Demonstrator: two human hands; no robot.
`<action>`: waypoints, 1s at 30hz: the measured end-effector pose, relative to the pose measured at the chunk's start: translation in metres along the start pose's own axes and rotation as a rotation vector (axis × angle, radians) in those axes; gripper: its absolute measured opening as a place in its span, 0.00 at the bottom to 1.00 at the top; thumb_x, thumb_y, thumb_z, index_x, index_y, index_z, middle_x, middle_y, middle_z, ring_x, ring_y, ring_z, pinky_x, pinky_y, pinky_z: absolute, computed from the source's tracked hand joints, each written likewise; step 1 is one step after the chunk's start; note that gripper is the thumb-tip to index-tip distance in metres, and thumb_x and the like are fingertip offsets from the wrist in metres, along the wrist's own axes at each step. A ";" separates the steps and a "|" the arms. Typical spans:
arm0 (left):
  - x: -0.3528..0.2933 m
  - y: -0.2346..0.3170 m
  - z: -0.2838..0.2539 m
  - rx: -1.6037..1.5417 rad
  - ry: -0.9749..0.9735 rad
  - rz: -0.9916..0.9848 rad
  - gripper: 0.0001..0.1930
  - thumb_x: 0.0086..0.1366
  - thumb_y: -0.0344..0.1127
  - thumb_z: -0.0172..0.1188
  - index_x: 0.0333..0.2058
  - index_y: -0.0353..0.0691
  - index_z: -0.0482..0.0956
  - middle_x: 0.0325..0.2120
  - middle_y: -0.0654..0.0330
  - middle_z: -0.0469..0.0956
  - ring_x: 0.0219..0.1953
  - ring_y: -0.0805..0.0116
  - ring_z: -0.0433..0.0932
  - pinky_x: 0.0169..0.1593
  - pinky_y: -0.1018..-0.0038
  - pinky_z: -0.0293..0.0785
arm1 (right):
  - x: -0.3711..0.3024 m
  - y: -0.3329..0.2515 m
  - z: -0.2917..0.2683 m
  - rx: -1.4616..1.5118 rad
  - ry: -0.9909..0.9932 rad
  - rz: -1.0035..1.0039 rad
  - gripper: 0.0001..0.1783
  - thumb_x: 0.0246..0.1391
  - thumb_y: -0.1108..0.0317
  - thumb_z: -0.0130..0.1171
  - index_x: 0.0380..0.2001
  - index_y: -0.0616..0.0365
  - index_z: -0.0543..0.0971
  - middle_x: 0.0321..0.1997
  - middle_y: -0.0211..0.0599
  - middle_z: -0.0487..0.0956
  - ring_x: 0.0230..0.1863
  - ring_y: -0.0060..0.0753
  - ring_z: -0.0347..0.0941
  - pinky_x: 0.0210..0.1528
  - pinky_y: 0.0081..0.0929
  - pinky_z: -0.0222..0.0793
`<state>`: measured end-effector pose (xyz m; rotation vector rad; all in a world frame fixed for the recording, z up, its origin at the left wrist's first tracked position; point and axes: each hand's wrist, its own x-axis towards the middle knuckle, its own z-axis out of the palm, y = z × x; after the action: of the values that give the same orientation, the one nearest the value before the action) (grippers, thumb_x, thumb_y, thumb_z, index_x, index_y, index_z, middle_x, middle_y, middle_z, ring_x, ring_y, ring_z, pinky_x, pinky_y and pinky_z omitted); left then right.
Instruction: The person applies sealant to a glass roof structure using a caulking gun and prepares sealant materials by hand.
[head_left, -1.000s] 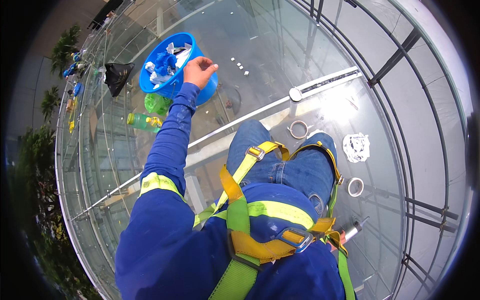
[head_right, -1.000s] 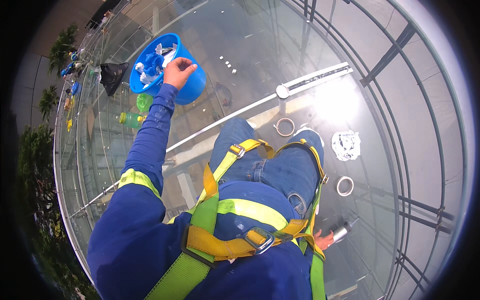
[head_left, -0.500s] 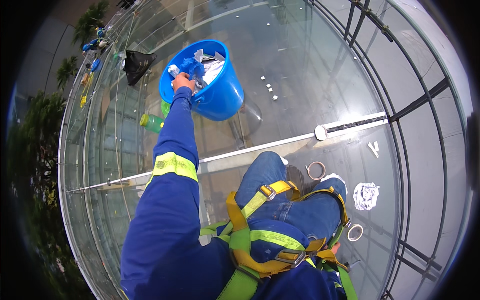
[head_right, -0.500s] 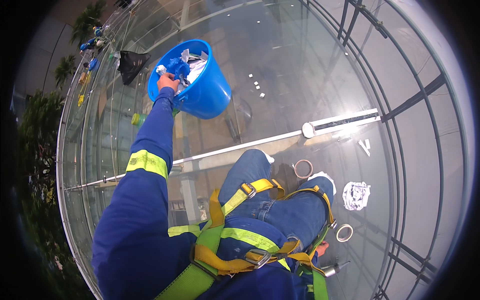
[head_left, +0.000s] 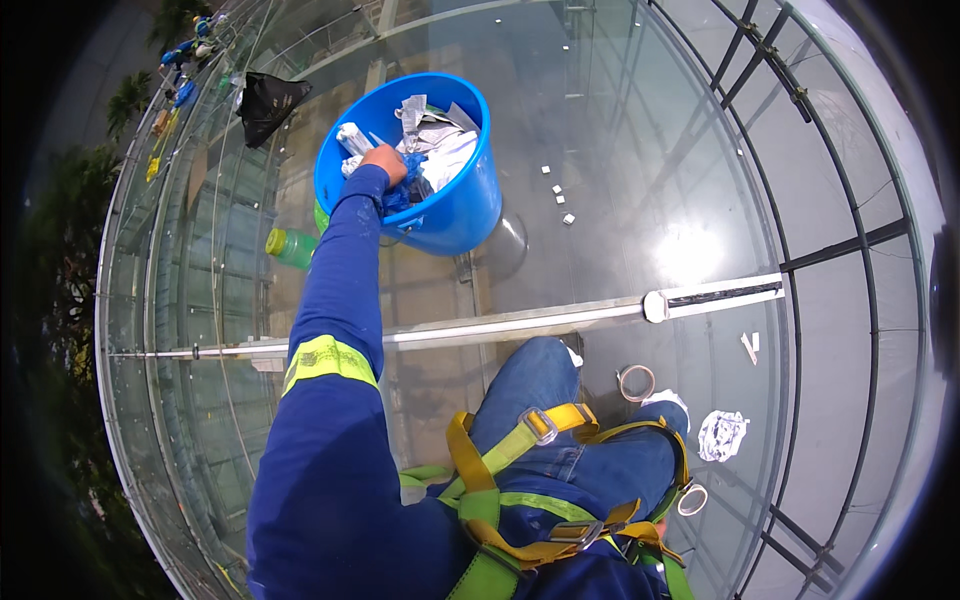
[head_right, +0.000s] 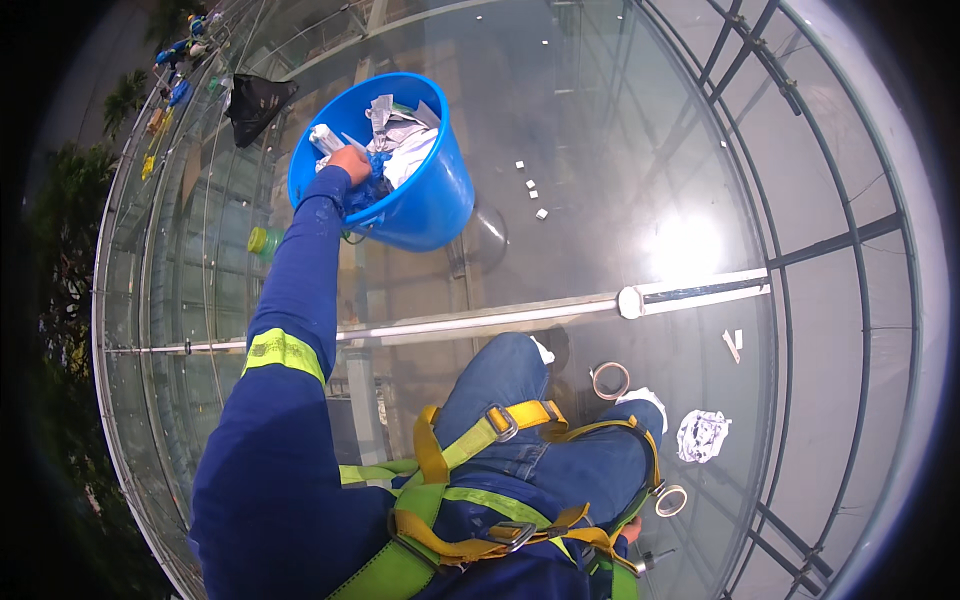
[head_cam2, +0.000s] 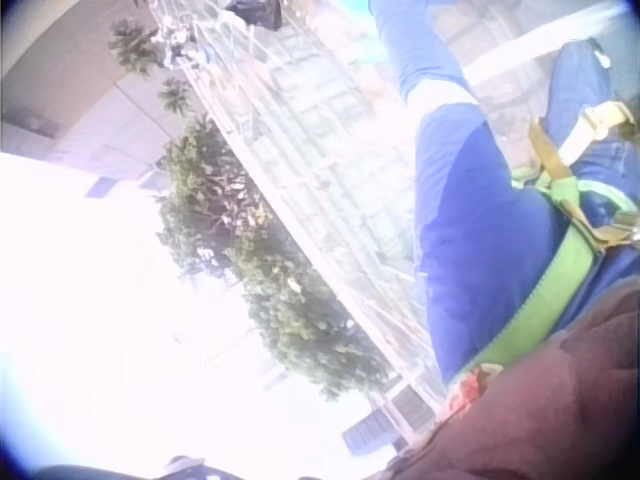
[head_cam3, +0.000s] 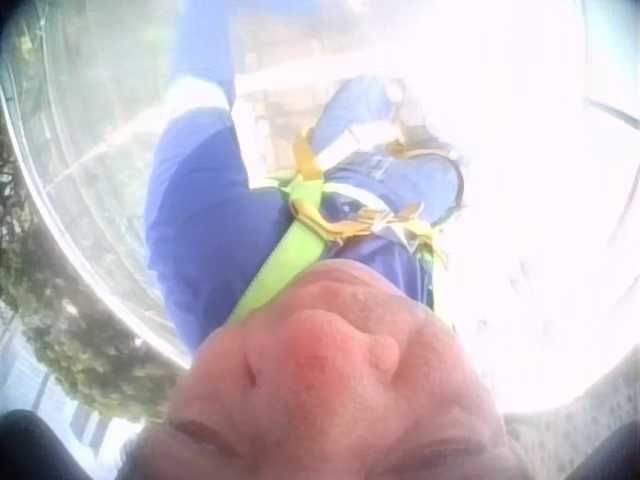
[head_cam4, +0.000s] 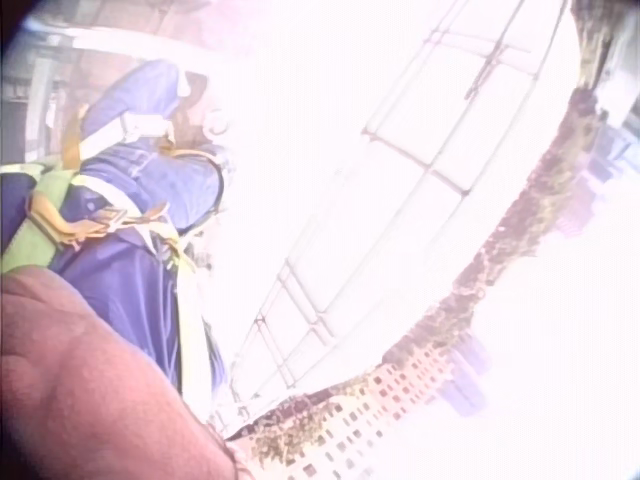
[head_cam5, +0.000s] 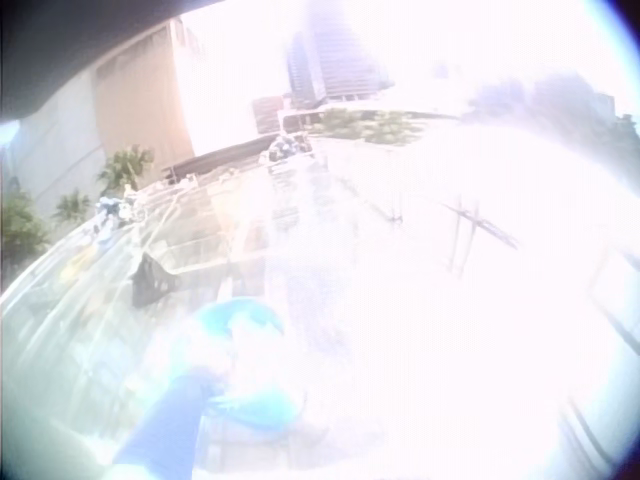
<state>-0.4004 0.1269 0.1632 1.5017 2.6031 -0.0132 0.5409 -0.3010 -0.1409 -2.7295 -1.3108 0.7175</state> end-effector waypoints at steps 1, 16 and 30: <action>-0.004 -0.004 0.002 -0.119 -0.397 0.080 0.15 0.54 0.39 0.59 0.37 0.41 0.88 0.38 0.47 0.84 0.44 0.50 0.83 0.54 0.62 0.75 | -0.002 0.008 -0.006 -0.019 0.001 0.005 0.20 0.40 0.63 0.69 0.39 0.58 0.82 0.37 0.47 0.83 0.40 0.52 0.79 0.46 0.42 0.72; -0.006 0.026 0.006 0.250 -0.466 0.093 0.23 0.46 0.46 0.72 0.39 0.37 0.87 0.37 0.50 0.85 0.40 0.54 0.85 0.47 0.62 0.79 | 0.007 -0.034 -0.034 0.159 -0.005 -0.005 0.16 0.43 0.69 0.65 0.38 0.64 0.82 0.34 0.47 0.83 0.38 0.44 0.79 0.44 0.38 0.73; 0.045 0.001 0.014 -0.657 0.561 -0.200 0.14 0.63 0.31 0.60 0.47 0.39 0.84 0.42 0.48 0.84 0.43 0.53 0.83 0.51 0.63 0.76 | 0.029 -0.177 -0.164 0.448 0.220 -0.113 0.20 0.51 0.79 0.53 0.50 0.60 0.73 0.34 0.38 0.78 0.33 0.26 0.75 0.37 0.30 0.72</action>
<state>-0.4199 0.1655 0.1442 1.0978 2.6928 1.2671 0.4950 -0.1378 0.0333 -2.2850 -1.0894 0.5938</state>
